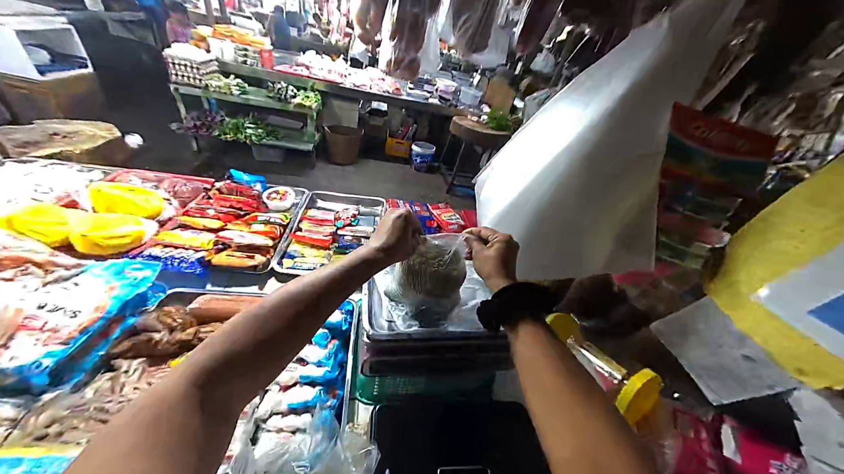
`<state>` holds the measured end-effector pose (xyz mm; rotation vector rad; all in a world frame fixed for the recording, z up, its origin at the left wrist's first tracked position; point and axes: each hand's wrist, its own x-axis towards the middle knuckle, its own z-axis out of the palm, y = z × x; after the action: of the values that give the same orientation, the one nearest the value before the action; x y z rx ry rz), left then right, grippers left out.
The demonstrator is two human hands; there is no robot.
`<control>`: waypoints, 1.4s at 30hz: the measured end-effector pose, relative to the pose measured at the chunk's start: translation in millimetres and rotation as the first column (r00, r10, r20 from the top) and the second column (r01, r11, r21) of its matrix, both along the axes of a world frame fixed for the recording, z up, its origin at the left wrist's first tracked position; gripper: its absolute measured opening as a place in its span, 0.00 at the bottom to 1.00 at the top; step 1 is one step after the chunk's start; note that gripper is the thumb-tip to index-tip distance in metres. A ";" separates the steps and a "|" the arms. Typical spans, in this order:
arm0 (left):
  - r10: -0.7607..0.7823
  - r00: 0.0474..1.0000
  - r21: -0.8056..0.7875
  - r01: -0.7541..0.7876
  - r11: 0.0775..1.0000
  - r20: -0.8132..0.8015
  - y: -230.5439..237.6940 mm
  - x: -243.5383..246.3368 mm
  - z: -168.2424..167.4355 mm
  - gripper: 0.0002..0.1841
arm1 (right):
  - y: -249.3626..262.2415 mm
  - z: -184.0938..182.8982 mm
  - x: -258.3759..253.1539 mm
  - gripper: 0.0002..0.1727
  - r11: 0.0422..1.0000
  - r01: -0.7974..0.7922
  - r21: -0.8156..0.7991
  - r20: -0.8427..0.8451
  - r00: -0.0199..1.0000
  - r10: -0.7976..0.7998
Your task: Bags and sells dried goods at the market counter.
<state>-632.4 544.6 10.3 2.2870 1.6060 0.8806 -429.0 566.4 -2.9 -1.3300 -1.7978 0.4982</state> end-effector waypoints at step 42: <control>-0.039 0.989 0.117 0.056 0.992 -0.143 7.5 34.4 5.8 0.09 | 1.0 2.3 21.0 0.05 0.991 -0.042 0.129 -0.005 0.999 0.043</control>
<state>-598.0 552.1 16.1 2.5112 1.5859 0.8435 -408.0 567.4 -0.5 -1.2020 -1.8232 0.4019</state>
